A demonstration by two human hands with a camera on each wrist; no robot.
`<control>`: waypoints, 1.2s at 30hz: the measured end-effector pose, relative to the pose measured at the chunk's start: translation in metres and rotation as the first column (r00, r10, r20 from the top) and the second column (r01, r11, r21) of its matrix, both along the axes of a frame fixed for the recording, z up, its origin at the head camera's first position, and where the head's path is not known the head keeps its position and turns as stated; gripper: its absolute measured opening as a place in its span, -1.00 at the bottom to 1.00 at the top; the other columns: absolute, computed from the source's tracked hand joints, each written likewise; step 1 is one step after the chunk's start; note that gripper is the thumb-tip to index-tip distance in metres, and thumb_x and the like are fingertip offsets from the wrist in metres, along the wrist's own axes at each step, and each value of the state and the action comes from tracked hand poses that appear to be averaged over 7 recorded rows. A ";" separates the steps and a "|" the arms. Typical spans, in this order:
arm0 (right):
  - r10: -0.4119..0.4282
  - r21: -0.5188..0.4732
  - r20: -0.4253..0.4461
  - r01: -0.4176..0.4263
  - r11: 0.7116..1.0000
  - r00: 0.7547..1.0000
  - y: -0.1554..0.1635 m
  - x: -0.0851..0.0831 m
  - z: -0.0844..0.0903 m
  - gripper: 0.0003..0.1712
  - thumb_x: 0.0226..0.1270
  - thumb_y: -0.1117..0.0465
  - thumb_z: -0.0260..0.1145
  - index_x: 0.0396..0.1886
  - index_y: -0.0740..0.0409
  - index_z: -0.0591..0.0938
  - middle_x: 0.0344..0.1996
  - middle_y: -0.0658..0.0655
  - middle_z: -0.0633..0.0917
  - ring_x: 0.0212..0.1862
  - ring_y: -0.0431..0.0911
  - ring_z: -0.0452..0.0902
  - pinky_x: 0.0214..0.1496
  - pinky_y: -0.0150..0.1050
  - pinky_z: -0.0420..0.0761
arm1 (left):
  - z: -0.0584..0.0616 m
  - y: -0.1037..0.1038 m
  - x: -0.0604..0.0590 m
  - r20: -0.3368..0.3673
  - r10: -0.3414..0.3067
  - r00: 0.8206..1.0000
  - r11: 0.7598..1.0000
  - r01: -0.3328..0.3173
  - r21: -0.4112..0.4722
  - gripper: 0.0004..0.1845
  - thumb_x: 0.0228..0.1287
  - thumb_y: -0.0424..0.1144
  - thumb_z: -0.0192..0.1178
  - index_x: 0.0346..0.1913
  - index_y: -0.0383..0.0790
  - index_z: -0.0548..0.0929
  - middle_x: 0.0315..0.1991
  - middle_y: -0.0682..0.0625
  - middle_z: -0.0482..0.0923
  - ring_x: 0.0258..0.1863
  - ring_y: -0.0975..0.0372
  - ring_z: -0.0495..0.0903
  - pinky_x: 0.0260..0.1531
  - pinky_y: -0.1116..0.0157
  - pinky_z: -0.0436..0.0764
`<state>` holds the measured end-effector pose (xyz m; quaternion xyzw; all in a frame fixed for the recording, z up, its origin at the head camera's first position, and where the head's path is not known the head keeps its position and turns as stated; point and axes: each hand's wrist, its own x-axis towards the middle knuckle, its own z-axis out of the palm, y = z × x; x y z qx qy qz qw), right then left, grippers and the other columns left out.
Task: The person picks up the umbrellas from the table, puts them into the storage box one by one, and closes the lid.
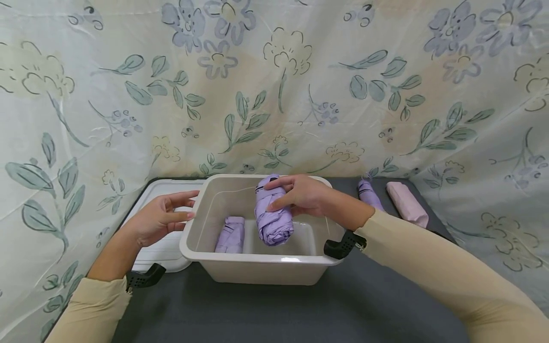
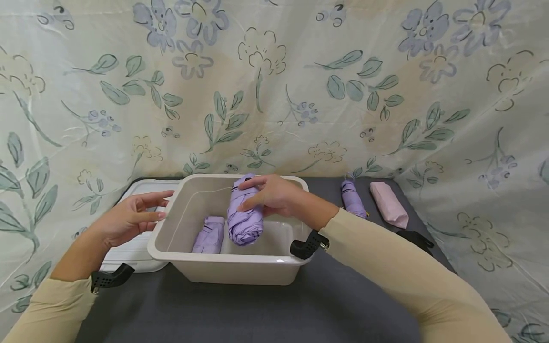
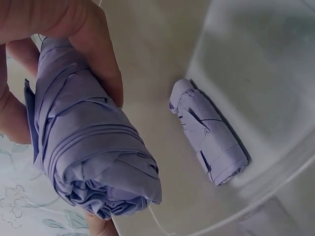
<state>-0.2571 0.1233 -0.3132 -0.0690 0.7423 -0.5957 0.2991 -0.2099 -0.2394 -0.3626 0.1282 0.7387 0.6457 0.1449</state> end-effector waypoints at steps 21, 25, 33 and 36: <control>0.065 0.143 0.036 -0.069 0.987 0.997 -0.030 -0.008 -0.006 -0.35 0.08 0.45 0.58 0.20 -0.04 0.71 0.25 0.21 0.58 0.00 0.09 0.70 -0.05 -0.03 0.79 | -0.001 -0.001 0.001 0.000 0.002 1.000 1.000 -0.002 0.012 -0.27 0.43 -0.44 0.22 0.58 -0.36 0.18 0.14 0.00 0.54 0.02 0.25 0.71 -0.02 0.25 0.75; 0.091 0.152 0.043 -0.096 0.984 0.995 -0.035 -0.009 -0.013 -0.33 0.08 0.46 0.57 0.23 0.01 0.69 0.25 0.23 0.56 -0.02 0.07 0.68 -0.06 -0.05 0.79 | -0.001 0.000 0.000 0.005 0.006 1.000 1.000 -0.006 0.020 -0.26 0.42 -0.44 0.23 0.57 -0.35 0.19 0.16 -0.01 0.52 0.01 0.25 0.72 -0.03 0.25 0.76; 0.113 0.162 0.091 -0.127 0.979 0.989 -0.045 -0.010 -0.024 -0.34 0.08 0.53 0.53 0.23 0.10 0.68 0.23 0.25 0.57 -0.14 0.03 0.70 -0.10 -0.04 0.79 | -0.001 0.000 0.000 0.007 0.001 1.000 1.000 -0.001 0.024 -0.26 0.41 -0.45 0.23 0.58 -0.36 0.19 0.18 -0.03 0.49 0.01 0.25 0.72 -0.04 0.25 0.76; 0.114 0.168 0.106 -0.131 0.977 0.988 -0.050 -0.010 -0.027 -0.35 0.07 0.54 0.53 0.21 0.12 0.69 0.26 0.24 0.57 -0.13 0.05 0.71 -0.06 0.00 0.78 | -0.001 0.001 0.000 0.005 -0.002 1.000 1.000 0.002 0.020 -0.25 0.42 -0.45 0.23 0.58 -0.37 0.17 0.17 -0.02 0.51 0.01 0.25 0.72 -0.04 0.25 0.76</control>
